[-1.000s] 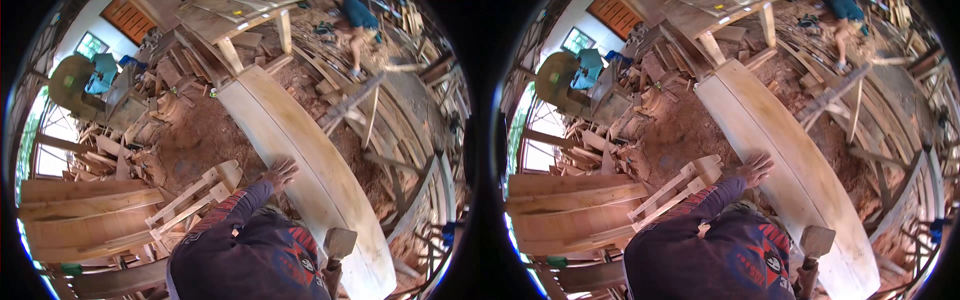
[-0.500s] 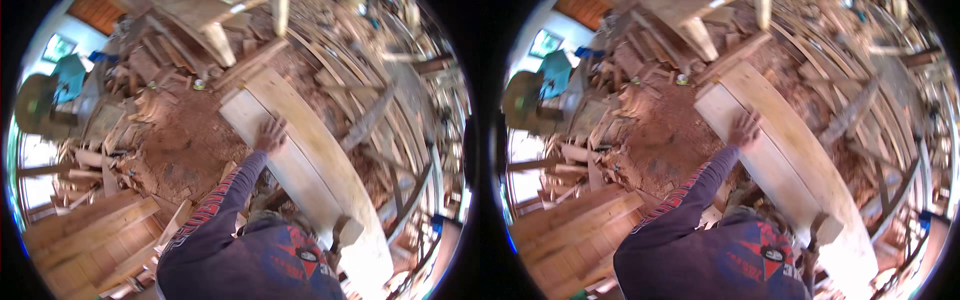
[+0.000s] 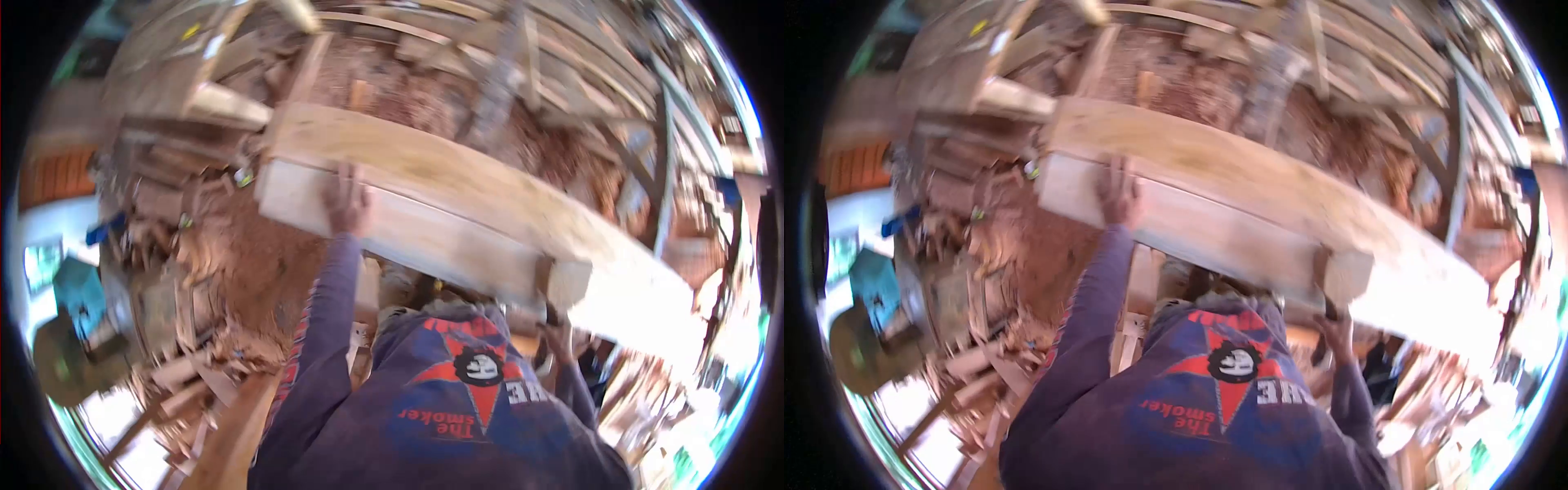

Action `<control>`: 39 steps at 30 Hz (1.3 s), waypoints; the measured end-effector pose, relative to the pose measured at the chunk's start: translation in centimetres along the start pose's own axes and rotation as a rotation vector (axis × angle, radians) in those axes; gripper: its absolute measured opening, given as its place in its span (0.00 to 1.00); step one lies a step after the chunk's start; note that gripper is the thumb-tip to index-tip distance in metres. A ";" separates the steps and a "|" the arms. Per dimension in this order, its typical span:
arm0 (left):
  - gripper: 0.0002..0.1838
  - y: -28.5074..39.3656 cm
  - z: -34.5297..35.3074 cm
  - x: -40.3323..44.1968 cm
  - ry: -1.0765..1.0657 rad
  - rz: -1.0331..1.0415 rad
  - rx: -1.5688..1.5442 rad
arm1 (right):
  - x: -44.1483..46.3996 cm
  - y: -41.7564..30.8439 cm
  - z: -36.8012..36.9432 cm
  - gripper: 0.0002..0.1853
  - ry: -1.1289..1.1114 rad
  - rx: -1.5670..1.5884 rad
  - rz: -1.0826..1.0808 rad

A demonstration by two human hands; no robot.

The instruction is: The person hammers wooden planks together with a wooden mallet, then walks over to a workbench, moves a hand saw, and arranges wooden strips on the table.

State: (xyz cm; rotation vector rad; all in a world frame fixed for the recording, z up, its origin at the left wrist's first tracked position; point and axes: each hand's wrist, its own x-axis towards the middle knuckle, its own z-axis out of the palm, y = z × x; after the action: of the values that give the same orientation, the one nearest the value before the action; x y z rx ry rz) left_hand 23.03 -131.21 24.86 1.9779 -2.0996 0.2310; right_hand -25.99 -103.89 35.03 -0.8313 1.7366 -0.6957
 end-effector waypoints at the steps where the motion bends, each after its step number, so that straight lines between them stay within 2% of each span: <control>1: 0.30 0.4 -0.2 0.3 -0.011 -0.031 -0.106 | -0.3 1.5 -0.4 0.24 0.066 -0.042 0.042; 2: 0.29 0.4 -0.3 0.4 -0.004 0.008 -0.086 | -0.3 2.6 -1.0 0.23 0.107 -0.091 0.077; 4: 0.27 -0.7 0.8 0.5 0.070 0.084 -0.049 | -0.6 -1.3 -0.7 0.22 0.122 -0.121 0.139; 5: 0.25 -1.2 1.3 1.3 0.114 0.089 -0.114 | -0.5 -1.3 -1.5 0.22 0.064 -0.168 0.252; 6: 0.25 -1.9 1.3 2.6 -0.022 0.027 -0.088 | -0.6 -2.7 -1.9 0.23 0.046 -0.186 0.367; 7: 0.25 -2.8 1.6 4.3 -0.146 -0.028 -0.074 | -0.6 -3.9 -1.8 0.23 0.054 -0.204 0.304; 9: 0.24 -6.8 5.4 8.8 -0.037 0.127 0.072 | -0.9 -5.5 -2.6 0.23 0.085 -0.305 0.259; 10: 0.26 -8.4 6.7 12.0 -0.001 0.271 -0.073 | -0.6 -9.5 -2.6 0.21 0.036 -0.273 0.303; 11: 0.27 -8.4 7.6 15.1 0.043 0.385 -0.031 | -0.6 -10.3 -2.9 0.20 0.032 -0.394 0.294; 13: 0.28 -8.1 9.1 21.4 0.152 0.608 0.065 | -0.7 -17.6 -1.5 0.21 0.057 -0.475 0.577; 14: 0.30 -4.6 6.0 22.2 0.082 0.527 -0.057 | -0.9 -19.1 0.1 0.25 0.144 -0.520 0.613; 15: 0.29 -3.8 7.6 22.0 -0.191 0.389 -0.213 | -0.9 -18.5 1.5 0.25 0.182 -0.567 0.580; 16: 0.30 -4.1 8.7 22.3 -0.474 0.237 -0.339 | -0.7 -19.7 3.6 0.21 0.242 -0.603 0.576; 18: 0.35 -4.1 8.5 22.1 -0.577 0.174 -0.117 | 0.1 -21.3 7.0 0.27 0.311 -0.706 0.589; 19: 0.35 -4.1 7.9 21.9 -0.578 0.184 -0.123 | 0.7 -22.0 8.2 0.27 0.321 -0.702 0.597; 21: 0.42 -3.4 6.6 22.4 -0.575 0.122 -0.180 | 1.7 -23.5 10.1 0.21 0.312 -0.881 0.583; 24: 0.41 -3.3 6.8 22.6 -0.579 0.159 -0.227 | 2.3 -24.1 10.6 0.20 0.314 -0.892 0.579; 30: 0.41 -4.3 8.3 22.5 -0.597 0.162 -0.198 | 1.8 -22.3 8.9 0.24 0.346 -0.785 0.580; 34: 0.41 -5.0 8.5 22.3 -0.407 0.238 -0.272 | 1.5 -22.1 8.5 0.24 0.290 -0.836 0.482; 36: 0.30 -5.1 9.2 22.2 -0.463 0.255 -0.134 | 1.4 -22.6 7.0 0.26 0.190 -0.882 0.410; 37: 0.28 -4.4 11.7 22.5 -0.444 0.204 -0.353 | 1.5 -22.1 5.8 0.26 0.175 -0.894 0.385; 39: 0.25 -6.4 14.0 21.8 -0.675 0.021 -0.691 | 2.2 -18.1 2.8 0.27 -0.041 -0.915 0.248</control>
State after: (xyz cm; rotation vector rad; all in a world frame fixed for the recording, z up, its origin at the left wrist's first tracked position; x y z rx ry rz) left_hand 27.30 -156.47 17.36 1.7086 -2.1010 -1.1461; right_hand -20.18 -116.53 47.10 -1.1788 2.0720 0.3346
